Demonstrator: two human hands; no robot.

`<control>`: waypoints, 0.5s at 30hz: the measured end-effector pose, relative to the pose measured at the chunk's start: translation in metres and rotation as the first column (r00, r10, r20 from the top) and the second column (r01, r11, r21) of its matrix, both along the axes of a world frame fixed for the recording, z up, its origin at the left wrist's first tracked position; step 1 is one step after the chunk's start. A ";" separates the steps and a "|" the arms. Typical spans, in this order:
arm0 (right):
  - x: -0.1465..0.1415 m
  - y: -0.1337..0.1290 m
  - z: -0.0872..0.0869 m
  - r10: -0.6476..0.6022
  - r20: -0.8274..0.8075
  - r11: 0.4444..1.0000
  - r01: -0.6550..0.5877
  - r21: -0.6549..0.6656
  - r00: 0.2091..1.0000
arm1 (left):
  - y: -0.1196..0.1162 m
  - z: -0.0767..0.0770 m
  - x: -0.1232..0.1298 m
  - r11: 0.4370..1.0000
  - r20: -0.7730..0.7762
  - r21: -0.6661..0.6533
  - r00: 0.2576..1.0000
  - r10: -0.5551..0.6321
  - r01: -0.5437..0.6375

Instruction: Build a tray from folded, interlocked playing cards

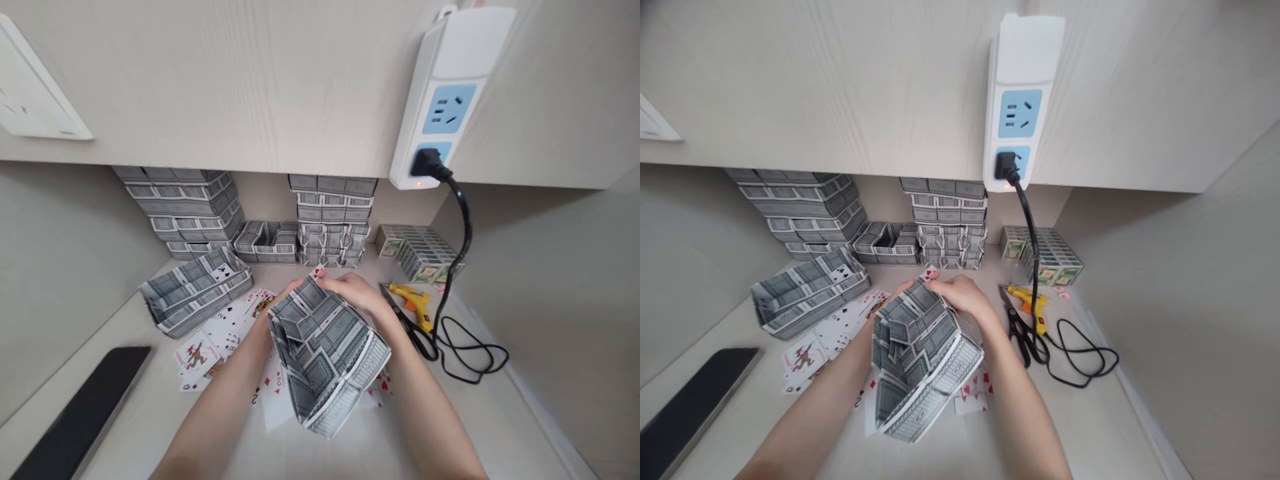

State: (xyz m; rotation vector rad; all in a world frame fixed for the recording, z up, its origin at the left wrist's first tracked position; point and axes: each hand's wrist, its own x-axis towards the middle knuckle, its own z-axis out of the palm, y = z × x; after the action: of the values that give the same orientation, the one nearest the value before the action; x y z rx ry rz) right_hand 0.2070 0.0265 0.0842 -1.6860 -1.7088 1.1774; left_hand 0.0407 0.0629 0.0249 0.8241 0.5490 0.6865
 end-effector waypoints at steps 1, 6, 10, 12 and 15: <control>0.000 0.000 -0.001 0.005 -0.003 1.000 -0.005 -0.004 1.000 | -0.001 0.002 0.000 1.000 0.002 0.002 1.000 -0.002 0.002; 0.002 0.003 -0.004 0.009 -0.003 1.000 -0.009 -0.010 1.000 | -0.003 0.002 -0.001 1.000 -0.024 0.006 0.999 0.030 -0.030; 0.005 0.003 -0.006 0.008 -0.041 0.999 -0.006 0.047 0.999 | -0.001 -0.009 -0.005 0.995 -0.092 -0.050 0.993 0.076 -0.080; 0.006 0.003 -0.006 0.034 -0.083 0.998 -0.029 0.062 0.996 | 0.000 -0.013 -0.006 0.997 -0.113 -0.058 0.992 0.052 -0.059; 0.006 0.003 -0.006 0.048 -0.090 0.997 -0.043 0.065 0.995 | 0.003 -0.015 -0.005 0.972 -0.223 0.104 0.948 0.229 -0.210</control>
State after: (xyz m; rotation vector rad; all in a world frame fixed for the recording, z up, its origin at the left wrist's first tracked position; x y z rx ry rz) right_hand 0.2130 0.0299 0.0787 -1.5393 -1.7181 1.1899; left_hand 0.0361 0.0658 0.0097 0.9329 0.8407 0.8246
